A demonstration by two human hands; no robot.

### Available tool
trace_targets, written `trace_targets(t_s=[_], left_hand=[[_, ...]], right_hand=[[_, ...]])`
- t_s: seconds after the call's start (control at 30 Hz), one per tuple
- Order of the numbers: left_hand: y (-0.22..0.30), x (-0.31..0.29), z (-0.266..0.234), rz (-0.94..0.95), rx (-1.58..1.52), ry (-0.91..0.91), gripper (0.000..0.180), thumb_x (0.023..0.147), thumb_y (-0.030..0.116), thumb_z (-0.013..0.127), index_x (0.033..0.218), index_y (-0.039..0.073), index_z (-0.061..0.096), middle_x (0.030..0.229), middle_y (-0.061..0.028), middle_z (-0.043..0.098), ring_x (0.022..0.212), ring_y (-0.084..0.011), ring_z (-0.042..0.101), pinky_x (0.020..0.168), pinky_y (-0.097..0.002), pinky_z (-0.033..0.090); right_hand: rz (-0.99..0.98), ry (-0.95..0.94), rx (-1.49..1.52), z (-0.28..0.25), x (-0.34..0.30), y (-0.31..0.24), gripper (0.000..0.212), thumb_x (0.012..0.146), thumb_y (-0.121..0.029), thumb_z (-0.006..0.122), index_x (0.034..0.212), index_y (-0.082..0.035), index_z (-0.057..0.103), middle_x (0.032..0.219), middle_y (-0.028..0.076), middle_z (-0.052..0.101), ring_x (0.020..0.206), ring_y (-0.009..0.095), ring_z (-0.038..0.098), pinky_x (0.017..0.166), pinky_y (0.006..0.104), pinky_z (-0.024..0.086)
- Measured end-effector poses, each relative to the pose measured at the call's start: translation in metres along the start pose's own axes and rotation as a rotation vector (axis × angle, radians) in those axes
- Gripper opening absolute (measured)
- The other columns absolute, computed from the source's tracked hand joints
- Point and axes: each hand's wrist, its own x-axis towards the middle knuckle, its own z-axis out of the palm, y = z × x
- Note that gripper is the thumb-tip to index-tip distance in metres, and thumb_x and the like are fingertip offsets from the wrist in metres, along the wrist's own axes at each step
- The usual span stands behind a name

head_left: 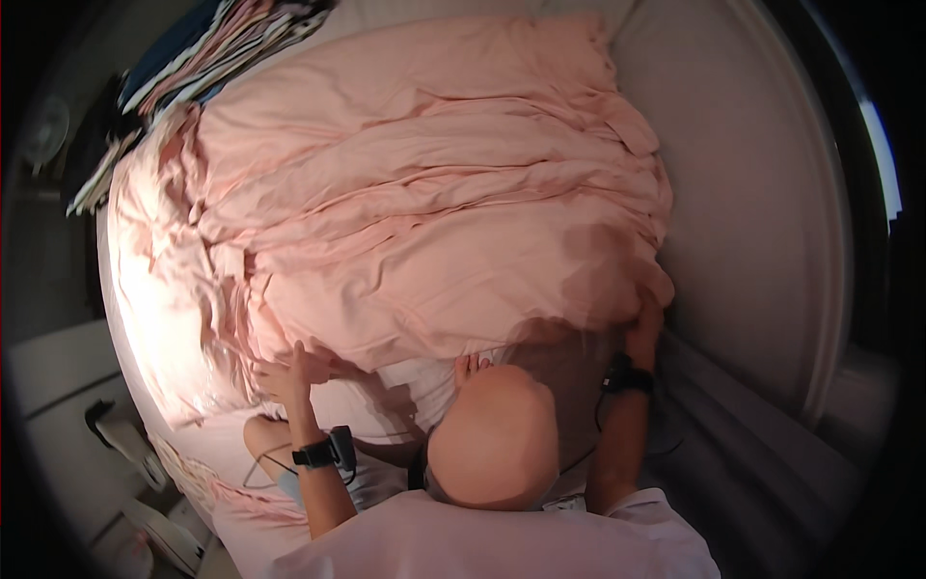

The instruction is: The person folds and adjusts a large pink duvet and two pink pillows on a bed, smoothing the surfaces by hand and arranging them next to a stack of folded laundry.

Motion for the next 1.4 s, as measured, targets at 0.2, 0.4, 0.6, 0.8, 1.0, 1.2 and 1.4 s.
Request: trace_targets(t_s=[0.2, 0.4, 0.6, 0.8, 1.0, 1.2, 1.4], left_hand=[[0.309, 0.007, -0.053, 0.687, -0.606, -0.626, 0.041, 0.09, 0.029, 0.072, 0.115, -0.002, 0.061, 0.114, -0.0127, 0.063, 0.096, -0.022, 0.066, 0.078, -0.0356, 0.055], [0.51, -0.058, 0.016, 1.222, -0.33, -0.856, 0.058, 0.09, 0.044, 0.064, 0.121, -0.004, 0.056, 0.119, -0.0267, 0.06, 0.1, -0.0382, 0.064, 0.089, -0.0438, 0.051], [0.667, -0.055, 0.153, 1.062, -0.491, -0.648, 0.085, 0.088, 0.054, 0.059, 0.148, 0.002, 0.028, 0.138, -0.0434, 0.034, 0.113, -0.0596, 0.049, 0.107, -0.0547, 0.037], [0.728, -0.026, 0.178, 0.823, -0.525, -0.366, 0.113, 0.074, 0.05, 0.074, 0.153, 0.001, 0.011, 0.133, -0.0293, 0.053, 0.119, -0.0504, 0.052, 0.104, -0.0471, 0.041], [0.734, -0.038, 0.222, 0.735, -0.473, -0.375, 0.09, 0.084, 0.041, 0.066, 0.149, 0.003, 0.017, 0.119, -0.0411, 0.053, 0.113, -0.056, 0.051, 0.099, -0.0561, 0.042], [0.72, -0.038, 0.219, 0.787, -0.664, -0.398, 0.056, 0.087, 0.018, 0.064, 0.134, -0.001, 0.04, 0.1, -0.0327, 0.064, 0.098, -0.0458, 0.063, 0.086, -0.0522, 0.049], [0.714, 0.003, 0.147, 0.754, -1.102, -0.42, 0.047, 0.088, 0.02, 0.064, 0.122, -0.004, 0.042, 0.106, -0.0329, 0.063, 0.099, -0.0478, 0.061, 0.084, -0.0508, 0.05]], right_hand=[[-0.399, 0.162, -0.109, 0.043, -0.022, -0.021, 0.041, 0.098, -0.022, 0.057, 0.13, 0.002, 0.057, 0.125, 0.009, 0.06, 0.112, 0.019, 0.056, 0.096, 0.0325, 0.045], [0.101, 0.019, 0.415, 0.048, -0.024, -0.023, 0.051, 0.091, -0.01, 0.065, 0.139, 0.002, 0.049, 0.131, 0.009, 0.057, 0.116, 0.022, 0.055, 0.098, 0.0345, 0.045], [0.034, 0.101, 0.448, 0.087, -0.039, -0.065, 0.058, 0.085, -0.011, 0.071, 0.137, 0.004, 0.049, 0.131, 0.011, 0.057, 0.118, 0.023, 0.056, 0.101, 0.0355, 0.045], [0.111, 0.262, 0.336, 0.095, -0.036, -0.058, 0.06, 0.082, -0.002, 0.075, 0.136, 0.003, 0.05, 0.127, 0.008, 0.059, 0.116, 0.021, 0.057, 0.098, 0.0322, 0.046], [0.245, 0.173, 0.327, 0.09, -0.037, -0.032, 0.054, 0.082, -0.004, 0.076, 0.132, -0.001, 0.053, 0.122, 0.006, 0.061, 0.105, 0.018, 0.06, 0.087, 0.0298, 0.051], [0.151, 0.182, 0.201, 0.095, -0.028, -0.041, 0.045, 0.08, -0.008, 0.076, 0.12, -0.005, 0.057, 0.115, 0.005, 0.064, 0.1, 0.019, 0.062, 0.083, 0.0312, 0.052], [-0.249, 0.066, -0.118, 0.124, -0.042, -0.114, 0.035, 0.077, -0.011, 0.076, 0.109, -0.009, 0.062, 0.108, 0.004, 0.066, 0.095, 0.02, 0.063, 0.08, 0.0327, 0.052]])
